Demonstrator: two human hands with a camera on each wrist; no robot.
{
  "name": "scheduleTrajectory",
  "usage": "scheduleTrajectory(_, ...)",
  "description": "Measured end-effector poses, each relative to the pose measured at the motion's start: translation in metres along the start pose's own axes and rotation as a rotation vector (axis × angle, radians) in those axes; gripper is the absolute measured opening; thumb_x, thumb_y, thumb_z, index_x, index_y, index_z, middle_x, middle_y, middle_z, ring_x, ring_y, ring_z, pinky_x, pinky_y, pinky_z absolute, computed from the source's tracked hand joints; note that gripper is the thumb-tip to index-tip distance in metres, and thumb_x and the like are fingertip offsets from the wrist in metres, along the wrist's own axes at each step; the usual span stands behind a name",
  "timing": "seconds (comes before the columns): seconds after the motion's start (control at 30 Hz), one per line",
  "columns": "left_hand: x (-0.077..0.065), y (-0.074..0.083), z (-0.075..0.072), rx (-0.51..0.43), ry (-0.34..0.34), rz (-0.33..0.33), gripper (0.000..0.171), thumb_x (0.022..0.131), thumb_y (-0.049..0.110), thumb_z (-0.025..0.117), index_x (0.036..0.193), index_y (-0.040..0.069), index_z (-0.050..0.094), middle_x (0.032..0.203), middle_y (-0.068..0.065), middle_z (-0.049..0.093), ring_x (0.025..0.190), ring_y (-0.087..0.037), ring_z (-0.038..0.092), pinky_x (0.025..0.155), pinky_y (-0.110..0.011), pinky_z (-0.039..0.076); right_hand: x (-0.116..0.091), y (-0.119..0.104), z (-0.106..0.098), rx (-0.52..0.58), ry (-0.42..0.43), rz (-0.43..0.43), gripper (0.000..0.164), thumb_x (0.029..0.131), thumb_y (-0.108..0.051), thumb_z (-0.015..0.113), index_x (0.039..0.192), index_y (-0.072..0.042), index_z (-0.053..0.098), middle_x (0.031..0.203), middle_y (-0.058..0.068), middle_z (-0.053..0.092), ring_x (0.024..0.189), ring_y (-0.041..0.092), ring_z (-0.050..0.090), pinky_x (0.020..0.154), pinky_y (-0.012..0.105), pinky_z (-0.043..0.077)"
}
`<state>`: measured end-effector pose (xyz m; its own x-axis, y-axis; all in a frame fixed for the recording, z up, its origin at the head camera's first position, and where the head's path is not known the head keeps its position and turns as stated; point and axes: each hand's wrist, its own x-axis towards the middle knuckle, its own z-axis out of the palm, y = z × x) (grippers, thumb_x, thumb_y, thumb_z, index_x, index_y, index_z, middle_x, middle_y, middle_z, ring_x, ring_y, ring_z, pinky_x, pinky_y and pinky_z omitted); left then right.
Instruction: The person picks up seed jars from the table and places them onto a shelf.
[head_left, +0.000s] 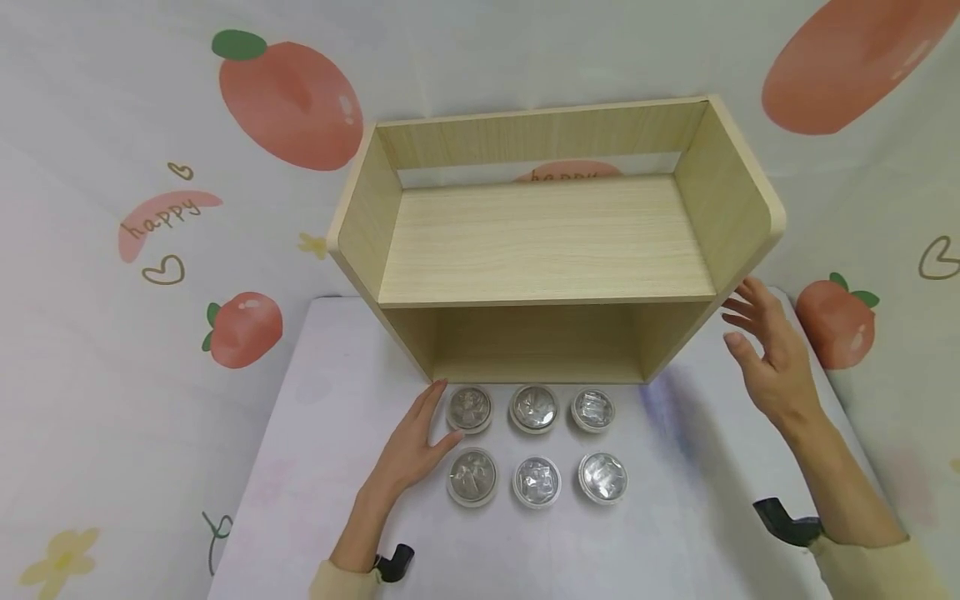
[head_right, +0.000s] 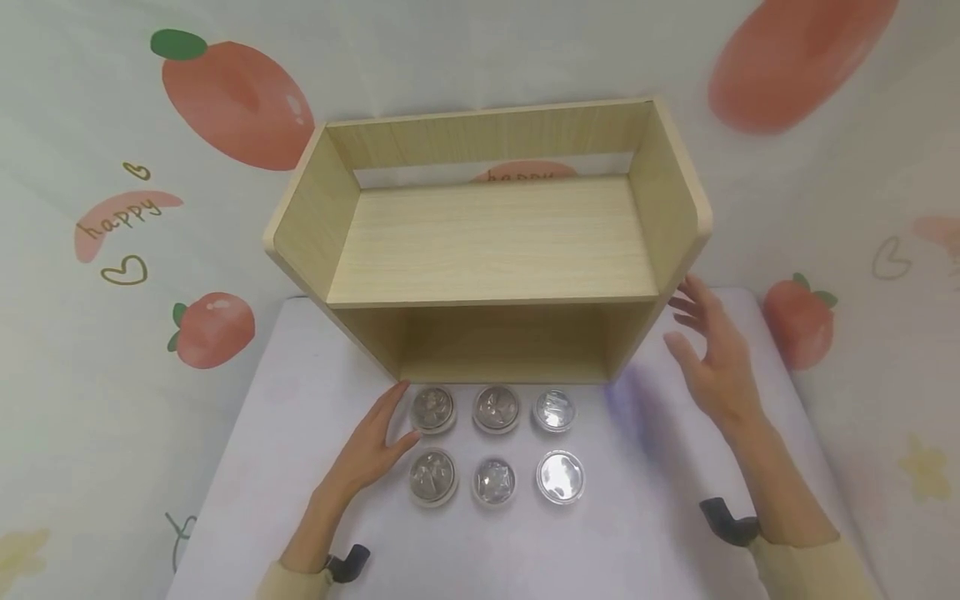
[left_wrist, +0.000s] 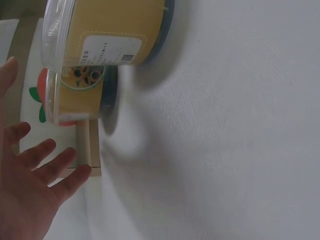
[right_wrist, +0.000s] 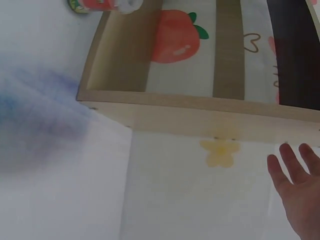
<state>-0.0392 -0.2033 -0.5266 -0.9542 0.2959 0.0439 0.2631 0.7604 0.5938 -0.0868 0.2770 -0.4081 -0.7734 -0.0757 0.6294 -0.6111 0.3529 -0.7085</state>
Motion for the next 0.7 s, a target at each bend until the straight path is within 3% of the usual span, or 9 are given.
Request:
scheduleTrajectory(0.17,0.006,-0.001,0.004,-0.056,-0.004,0.003,0.087,0.087,0.038,0.076,0.156,0.012,0.03,0.158,-0.012,0.035,0.145,-0.029,0.032,0.116,-0.046,0.029,0.009,-0.006,0.0,0.071,0.019,0.008,0.058,0.098,-0.013,0.061,0.147,0.007,0.037,0.143,0.018,0.052,0.122,0.016,0.057,0.099,0.021,0.045)
scheduleTrajectory(0.3,0.009,-0.002,0.008,-0.114,-0.022,-0.013,0.088,0.084,0.034,0.079,0.155,0.012,0.032,0.157,-0.01,0.036,0.146,-0.027,0.032,0.116,-0.044,0.028,0.016,-0.009,0.001,0.225,0.037,0.006,0.059,0.097,-0.009,0.061,0.148,0.007,0.036,0.143,0.019,0.051,0.124,0.021,0.056,0.1,0.022,0.045)
scheduleTrajectory(0.4,0.011,-0.002,0.011,-0.149,-0.021,-0.01,0.088,0.083,0.031,0.081,0.154,0.01,0.033,0.156,-0.011,0.037,0.144,-0.028,0.034,0.113,-0.044,0.034,0.021,-0.009,0.002,0.326,0.048,-0.002,0.059,0.096,-0.009,0.061,0.147,0.008,0.036,0.143,0.021,0.05,0.124,0.024,0.055,0.1,0.023,0.045)
scheduleTrajectory(0.7,0.015,-0.001,0.017,-0.199,-0.019,-0.008,0.087,0.08,0.023,0.083,0.153,0.011,0.036,0.155,-0.01,0.04,0.141,-0.027,0.039,0.105,-0.041,0.044,0.036,-0.02,0.001,0.34,0.088,0.009,0.058,0.097,-0.012,0.061,0.148,0.005,0.038,0.14,0.017,0.054,0.121,0.023,0.056,0.098,0.022,0.045)
